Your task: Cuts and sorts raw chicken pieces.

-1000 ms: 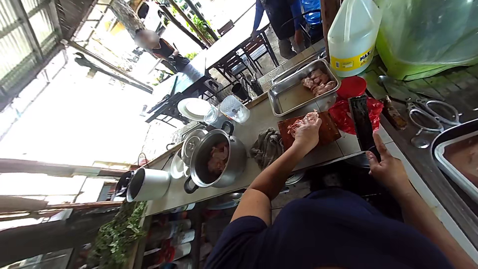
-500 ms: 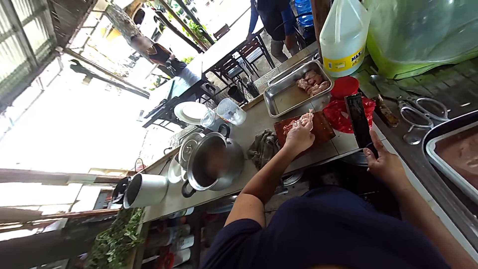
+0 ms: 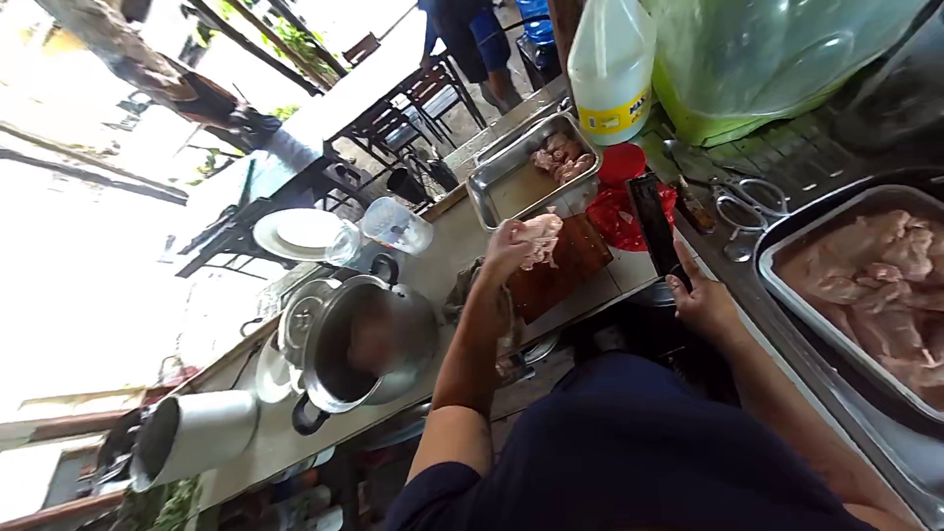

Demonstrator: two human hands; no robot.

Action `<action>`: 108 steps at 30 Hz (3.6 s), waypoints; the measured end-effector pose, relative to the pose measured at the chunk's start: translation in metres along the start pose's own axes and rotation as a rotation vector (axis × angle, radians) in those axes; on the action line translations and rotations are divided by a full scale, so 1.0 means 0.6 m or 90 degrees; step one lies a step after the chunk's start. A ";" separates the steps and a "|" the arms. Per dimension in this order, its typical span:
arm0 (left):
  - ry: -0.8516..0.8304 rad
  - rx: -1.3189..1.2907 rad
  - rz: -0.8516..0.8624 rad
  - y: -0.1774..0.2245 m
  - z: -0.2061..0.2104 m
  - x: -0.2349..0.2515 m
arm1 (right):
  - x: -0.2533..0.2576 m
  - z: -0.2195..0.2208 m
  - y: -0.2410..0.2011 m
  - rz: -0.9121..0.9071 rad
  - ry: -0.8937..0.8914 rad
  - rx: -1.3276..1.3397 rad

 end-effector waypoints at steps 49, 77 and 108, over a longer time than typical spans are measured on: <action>-0.049 -0.465 -0.001 0.002 0.031 -0.010 | -0.026 0.043 -0.039 -0.048 0.000 0.005; -0.189 -0.017 -0.086 -0.061 0.017 0.004 | -0.030 0.010 -0.005 -0.013 0.023 -0.011; -0.294 0.166 0.001 0.036 0.080 0.043 | -0.050 0.013 0.019 0.000 0.024 -0.051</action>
Point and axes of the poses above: each hand's wrist, its own x-axis towards the middle knuckle, its own z-axis out of the palm, y = z × x, the point moved 9 cm from there along x, towards the middle knuckle, and after that the axes turned 11 degrees about y, right-handed, at the moved point
